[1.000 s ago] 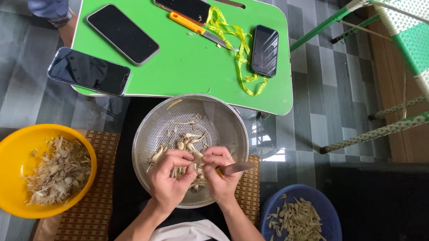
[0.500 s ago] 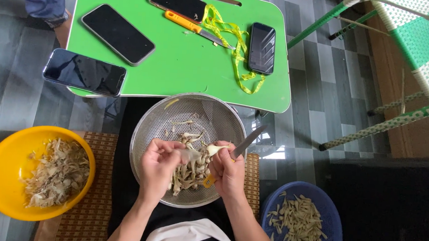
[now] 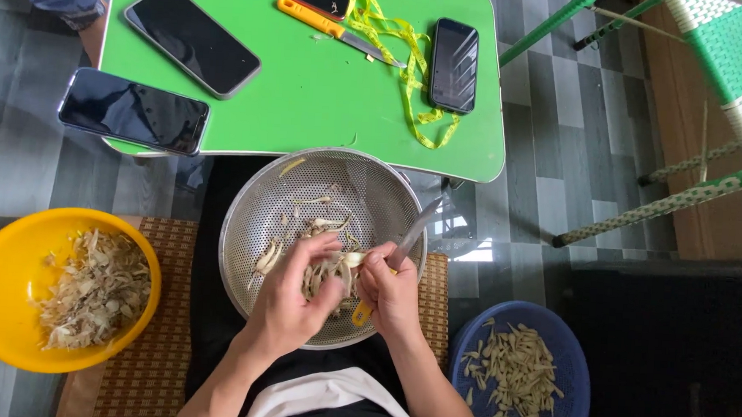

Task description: Peeling the outer layer of plant stems using a small knife and hands

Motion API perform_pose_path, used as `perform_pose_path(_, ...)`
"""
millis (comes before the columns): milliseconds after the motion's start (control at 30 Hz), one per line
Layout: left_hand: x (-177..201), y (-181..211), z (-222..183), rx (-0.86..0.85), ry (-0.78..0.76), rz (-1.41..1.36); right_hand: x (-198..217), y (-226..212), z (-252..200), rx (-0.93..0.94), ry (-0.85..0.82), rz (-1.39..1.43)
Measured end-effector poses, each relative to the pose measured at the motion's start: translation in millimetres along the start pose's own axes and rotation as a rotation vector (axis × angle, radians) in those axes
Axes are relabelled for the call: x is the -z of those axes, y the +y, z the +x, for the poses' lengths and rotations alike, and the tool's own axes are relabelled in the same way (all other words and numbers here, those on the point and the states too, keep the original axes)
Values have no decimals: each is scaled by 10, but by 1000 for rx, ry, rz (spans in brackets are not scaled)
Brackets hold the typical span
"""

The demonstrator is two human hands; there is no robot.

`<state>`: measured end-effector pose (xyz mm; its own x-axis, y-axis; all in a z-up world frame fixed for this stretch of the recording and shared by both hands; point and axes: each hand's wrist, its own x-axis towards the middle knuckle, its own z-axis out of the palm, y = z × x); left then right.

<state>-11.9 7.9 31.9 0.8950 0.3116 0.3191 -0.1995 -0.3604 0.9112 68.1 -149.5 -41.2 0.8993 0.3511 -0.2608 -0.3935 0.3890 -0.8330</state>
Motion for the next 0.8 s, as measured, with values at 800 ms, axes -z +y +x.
perform_pose_path(800, -371, -710, -261, 704, 250, -1038, -150, 5, -161, -74, -85, -9)
